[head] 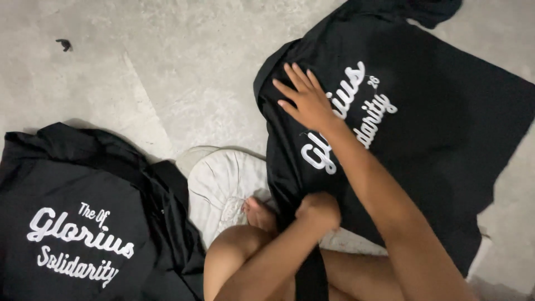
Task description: A person sitting on the floor is smoothing out and folding black shirts with white printed text.
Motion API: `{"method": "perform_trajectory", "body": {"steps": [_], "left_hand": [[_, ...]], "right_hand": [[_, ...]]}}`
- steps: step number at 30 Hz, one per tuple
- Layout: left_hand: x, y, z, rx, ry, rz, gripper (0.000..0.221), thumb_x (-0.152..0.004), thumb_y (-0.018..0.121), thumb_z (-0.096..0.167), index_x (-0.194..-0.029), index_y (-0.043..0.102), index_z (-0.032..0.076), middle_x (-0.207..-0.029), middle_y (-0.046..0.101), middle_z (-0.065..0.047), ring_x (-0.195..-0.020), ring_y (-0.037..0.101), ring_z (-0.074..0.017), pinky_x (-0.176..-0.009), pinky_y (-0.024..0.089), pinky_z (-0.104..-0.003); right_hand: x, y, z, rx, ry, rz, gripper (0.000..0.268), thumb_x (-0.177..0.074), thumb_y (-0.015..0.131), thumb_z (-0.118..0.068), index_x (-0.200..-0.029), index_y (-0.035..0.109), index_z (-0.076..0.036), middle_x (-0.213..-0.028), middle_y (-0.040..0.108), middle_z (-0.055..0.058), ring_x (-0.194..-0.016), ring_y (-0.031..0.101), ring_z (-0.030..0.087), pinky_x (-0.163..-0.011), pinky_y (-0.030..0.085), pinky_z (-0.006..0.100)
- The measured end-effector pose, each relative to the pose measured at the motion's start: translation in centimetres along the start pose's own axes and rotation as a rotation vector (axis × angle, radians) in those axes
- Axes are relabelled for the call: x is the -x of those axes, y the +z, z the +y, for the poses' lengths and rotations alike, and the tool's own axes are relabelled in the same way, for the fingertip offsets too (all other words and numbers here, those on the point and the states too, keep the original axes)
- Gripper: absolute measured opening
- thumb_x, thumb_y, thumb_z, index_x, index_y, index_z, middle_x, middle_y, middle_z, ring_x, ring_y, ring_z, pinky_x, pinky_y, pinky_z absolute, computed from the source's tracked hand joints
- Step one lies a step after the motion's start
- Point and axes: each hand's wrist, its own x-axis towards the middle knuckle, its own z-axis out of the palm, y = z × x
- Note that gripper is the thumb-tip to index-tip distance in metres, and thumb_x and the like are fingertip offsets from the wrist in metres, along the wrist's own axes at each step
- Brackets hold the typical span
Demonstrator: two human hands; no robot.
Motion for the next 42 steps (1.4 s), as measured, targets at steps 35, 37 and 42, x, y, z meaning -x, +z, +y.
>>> {"method": "perform_trajectory", "body": {"steps": [35, 37, 42], "left_hand": [[-8.0, -0.4, -10.3, -0.521, 0.575, 0.741, 0.008, -0.079, 0.060, 0.014, -0.081, 0.067, 0.010, -0.083, 0.066, -0.011, -0.083, 0.064, -0.0311, -0.068, 0.051, -0.048], [-10.2, 0.1, -12.2, -0.584, 0.516, 0.694, 0.005, -0.076, 0.063, 0.012, -0.075, 0.067, 0.009, -0.073, 0.066, -0.009, -0.073, 0.065, -0.0291, -0.063, 0.052, -0.047], [-6.8, -1.1, -12.6, -0.308, 0.453, 0.526, 0.027, -0.084, 0.049, 0.013, -0.104, 0.067, 0.015, -0.108, 0.066, -0.007, -0.107, 0.058, -0.0287, -0.086, 0.047, -0.050]], "right_hand": [[37.5, -4.3, -29.7, -1.180, 0.857, 0.087, 0.068, -0.070, 0.067, -0.007, -0.134, 0.043, -0.010, -0.129, 0.051, 0.013, -0.115, 0.051, 0.022, -0.095, 0.043, 0.035], [36.0, -6.7, -30.4, -1.195, 0.875, 0.121, 0.067, -0.073, 0.067, -0.014, -0.134, 0.040, -0.005, -0.132, 0.046, 0.018, -0.118, 0.049, 0.028, -0.095, 0.043, 0.038], [34.9, -11.2, -32.6, -0.671, 0.894, -0.416, 0.111, -0.068, 0.074, -0.047, -0.147, -0.001, -0.025, -0.146, 0.019, 0.019, -0.130, 0.030, 0.038, -0.108, 0.026, 0.045]]}}
